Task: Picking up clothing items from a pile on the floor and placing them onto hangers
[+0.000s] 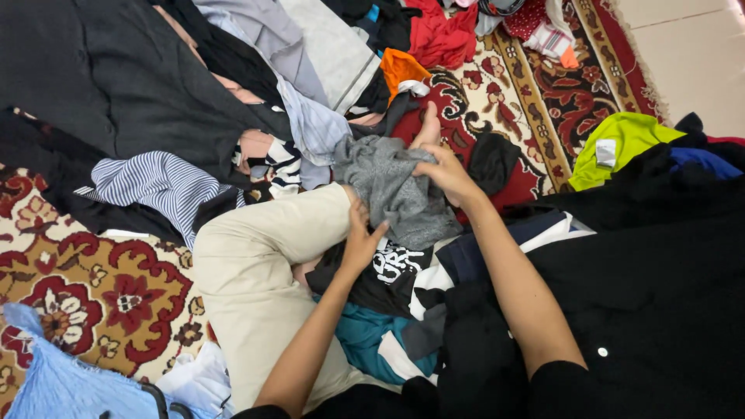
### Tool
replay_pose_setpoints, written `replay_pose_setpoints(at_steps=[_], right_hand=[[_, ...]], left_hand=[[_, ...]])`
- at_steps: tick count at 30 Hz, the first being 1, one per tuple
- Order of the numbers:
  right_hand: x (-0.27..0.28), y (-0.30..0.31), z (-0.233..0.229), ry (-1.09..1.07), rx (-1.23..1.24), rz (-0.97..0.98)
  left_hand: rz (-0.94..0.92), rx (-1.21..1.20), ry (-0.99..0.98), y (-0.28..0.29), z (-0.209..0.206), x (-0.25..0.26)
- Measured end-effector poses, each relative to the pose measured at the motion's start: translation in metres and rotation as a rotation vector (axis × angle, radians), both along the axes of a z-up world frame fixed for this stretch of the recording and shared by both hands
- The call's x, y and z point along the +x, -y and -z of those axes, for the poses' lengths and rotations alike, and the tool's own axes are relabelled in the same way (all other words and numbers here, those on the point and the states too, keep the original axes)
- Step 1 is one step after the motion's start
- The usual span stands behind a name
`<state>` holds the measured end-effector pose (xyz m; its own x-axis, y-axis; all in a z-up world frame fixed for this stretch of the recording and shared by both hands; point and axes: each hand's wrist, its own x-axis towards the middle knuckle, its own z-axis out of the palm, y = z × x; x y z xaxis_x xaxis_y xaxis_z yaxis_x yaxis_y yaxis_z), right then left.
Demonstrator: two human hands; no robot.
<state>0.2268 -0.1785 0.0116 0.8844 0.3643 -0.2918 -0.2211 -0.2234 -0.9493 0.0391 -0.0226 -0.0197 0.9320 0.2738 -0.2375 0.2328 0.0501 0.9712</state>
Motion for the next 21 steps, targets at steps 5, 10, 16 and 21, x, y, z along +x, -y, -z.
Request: replay_pose_setpoints(at_steps=[5,10,16,21], right_hand=[[0.021,0.027,-0.042,-0.16,0.467,0.22],[0.018,0.076,-0.129,-0.279,0.99,0.416],[0.042,0.106,-0.083,0.219,0.01,0.556],[0.058,0.11,0.018,0.072,-1.25,-0.256]], left_hand=[[-0.168,-0.342,0.001,-0.007,-0.024,0.022],[-0.226,-0.569,0.075,-0.042,-0.108,0.02],[-0.334,0.031,0.176,-0.069,-0.129,-0.005],[-0.158,0.309,-0.185,-0.086,-0.041,-0.015]])
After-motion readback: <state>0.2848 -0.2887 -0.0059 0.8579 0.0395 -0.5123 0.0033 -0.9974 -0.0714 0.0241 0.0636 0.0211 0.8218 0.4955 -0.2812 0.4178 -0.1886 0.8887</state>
